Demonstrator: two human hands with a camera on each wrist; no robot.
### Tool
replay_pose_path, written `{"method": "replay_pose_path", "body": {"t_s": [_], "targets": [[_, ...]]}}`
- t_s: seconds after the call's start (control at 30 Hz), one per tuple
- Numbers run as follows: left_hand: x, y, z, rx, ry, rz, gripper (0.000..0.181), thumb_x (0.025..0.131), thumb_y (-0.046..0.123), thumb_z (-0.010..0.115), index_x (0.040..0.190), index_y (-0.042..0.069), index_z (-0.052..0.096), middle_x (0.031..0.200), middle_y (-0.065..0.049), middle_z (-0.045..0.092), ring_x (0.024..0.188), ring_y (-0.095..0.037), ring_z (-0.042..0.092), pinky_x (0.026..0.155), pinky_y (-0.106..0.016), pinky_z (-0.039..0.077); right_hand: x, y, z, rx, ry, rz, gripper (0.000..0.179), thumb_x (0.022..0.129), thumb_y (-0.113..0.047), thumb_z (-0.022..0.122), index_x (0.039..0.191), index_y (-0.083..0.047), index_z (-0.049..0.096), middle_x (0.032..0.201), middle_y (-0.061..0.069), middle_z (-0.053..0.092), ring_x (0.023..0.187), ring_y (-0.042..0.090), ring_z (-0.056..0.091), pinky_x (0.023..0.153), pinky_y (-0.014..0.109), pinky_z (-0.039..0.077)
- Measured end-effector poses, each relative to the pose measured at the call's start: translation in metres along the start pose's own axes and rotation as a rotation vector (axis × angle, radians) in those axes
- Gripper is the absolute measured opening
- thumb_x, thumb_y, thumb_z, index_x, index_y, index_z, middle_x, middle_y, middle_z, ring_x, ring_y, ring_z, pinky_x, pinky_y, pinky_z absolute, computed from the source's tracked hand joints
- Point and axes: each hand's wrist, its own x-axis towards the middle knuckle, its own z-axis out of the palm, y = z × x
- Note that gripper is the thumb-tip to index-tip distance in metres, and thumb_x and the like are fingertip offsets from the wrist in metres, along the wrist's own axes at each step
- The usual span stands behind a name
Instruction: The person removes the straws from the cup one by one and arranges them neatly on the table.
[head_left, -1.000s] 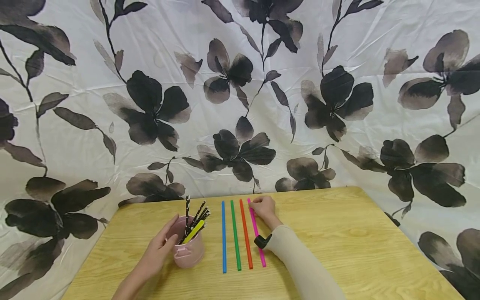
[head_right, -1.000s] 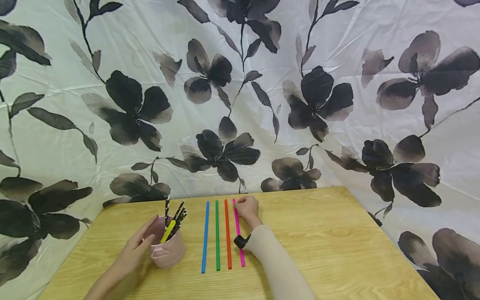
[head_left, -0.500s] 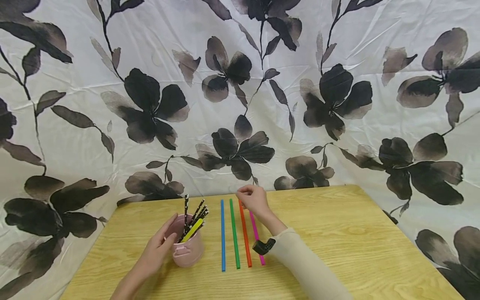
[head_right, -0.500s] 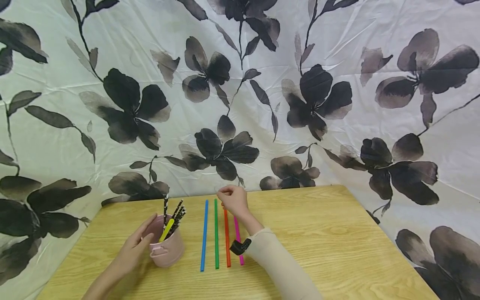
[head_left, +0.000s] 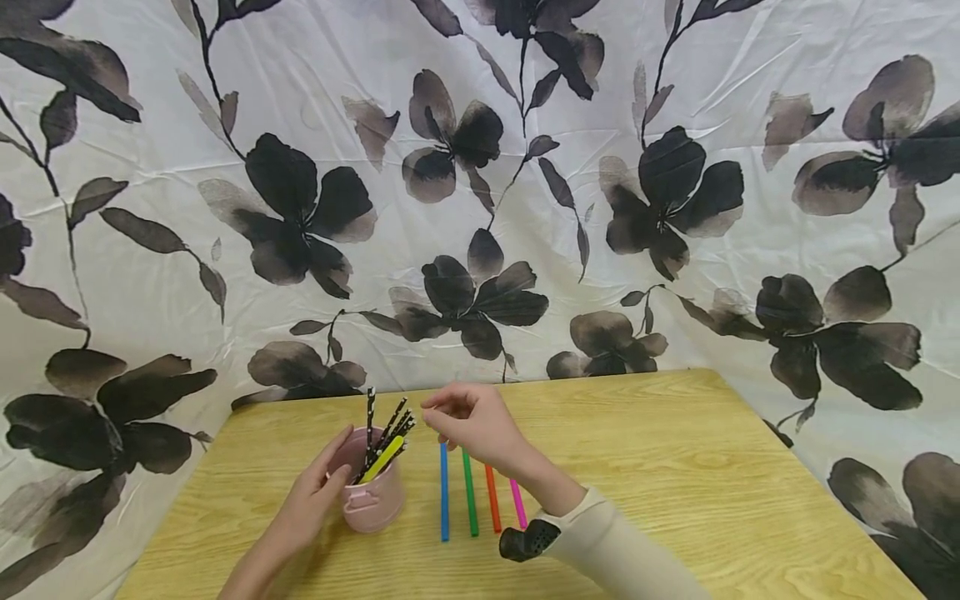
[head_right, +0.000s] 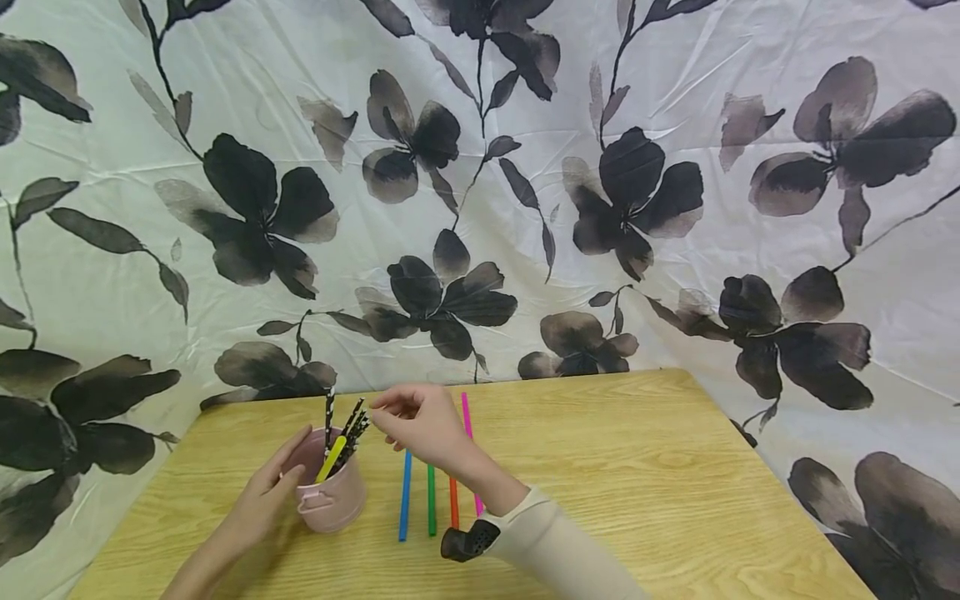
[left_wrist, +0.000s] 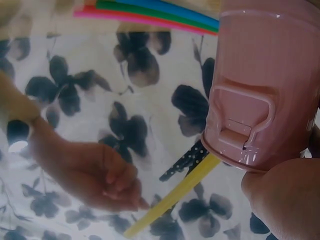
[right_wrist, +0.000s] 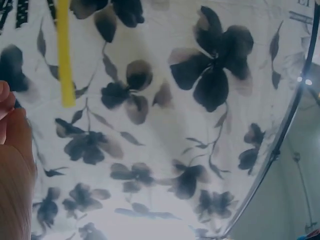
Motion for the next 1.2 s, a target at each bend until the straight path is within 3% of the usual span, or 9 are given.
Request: {"method": "replay_pose_path", "body": {"t_s": [0.2,0.47,0.6,0.8,0.97,1.1,1.2], "targets": [[0.002,-0.001,0.001,0.031,0.008,0.013,0.047,0.095,0.023,0.040,0.139,0.027,0.025,0.139,-0.003,0.030,0.122,-0.025,0.030,0.088,-0.017,0.031,-0.008,-0.008,0.018,-0.078,-0.053,-0.003,0.023,0.080,-0.006,0.062,0.102,-0.001,0.063,0.074,0.010,0.063,0.055,0.025,0.056,0.048,0.030,0.048],[0.000,0.001,0.000,0.021,-0.004,-0.005,0.047,0.095,0.024,0.040,0.139,0.029,0.024,0.140,-0.001,0.029,0.121,-0.021,0.031,0.085,-0.020,0.034,-0.012,-0.004,0.030,-0.106,-0.083,-0.029,0.025,0.076,-0.004,0.065,0.101,-0.002,0.065,0.075,0.005,0.064,0.055,0.009,0.054,0.047,0.021,0.045],[0.000,0.001,0.001,0.020,-0.008,0.000,0.047,0.095,0.024,0.039,0.139,0.028,0.023,0.140,-0.003,0.028,0.122,-0.024,0.029,0.090,-0.033,0.035,-0.013,-0.003,0.035,-0.086,-0.092,-0.048,0.022,0.076,-0.004,0.067,0.098,-0.004,0.065,0.074,0.005,0.065,0.050,0.009,0.054,0.045,0.025,0.047],[0.003,0.000,0.001,0.000,0.000,0.018,0.047,0.095,0.023,0.040,0.139,0.026,0.024,0.140,-0.005,0.029,0.122,-0.025,0.030,0.092,-0.035,0.032,-0.012,-0.003,0.040,-0.070,-0.062,-0.081,0.015,0.076,-0.004,0.067,0.091,-0.003,0.067,0.071,0.005,0.064,0.048,0.004,0.053,0.044,0.029,0.049],[0.003,0.000,0.001,-0.003,-0.003,0.008,0.047,0.095,0.024,0.040,0.139,0.028,0.024,0.140,-0.003,0.029,0.123,-0.024,0.028,0.093,-0.044,0.028,-0.015,-0.007,0.039,-0.074,-0.044,-0.075,0.013,0.077,-0.008,0.067,0.090,-0.006,0.068,0.077,0.001,0.063,0.050,0.014,0.056,0.044,0.027,0.048],[0.002,-0.002,0.001,0.020,0.013,0.020,0.047,0.095,0.023,0.040,0.139,0.028,0.025,0.139,-0.004,0.030,0.120,-0.023,0.031,0.091,-0.030,0.034,-0.019,-0.016,0.034,-0.075,-0.014,-0.111,0.013,0.077,-0.009,0.067,0.090,-0.007,0.068,0.084,-0.001,0.063,0.058,0.018,0.059,0.046,0.026,0.048],[0.002,-0.003,0.001,0.038,0.027,0.033,0.047,0.095,0.021,0.041,0.139,0.027,0.026,0.138,-0.006,0.033,0.118,-0.024,0.034,0.084,-0.019,0.034,-0.021,-0.025,0.028,-0.064,0.019,-0.147,0.014,0.077,-0.008,0.067,0.090,-0.005,0.067,0.086,0.000,0.063,0.069,0.013,0.060,0.051,0.028,0.049]]}}
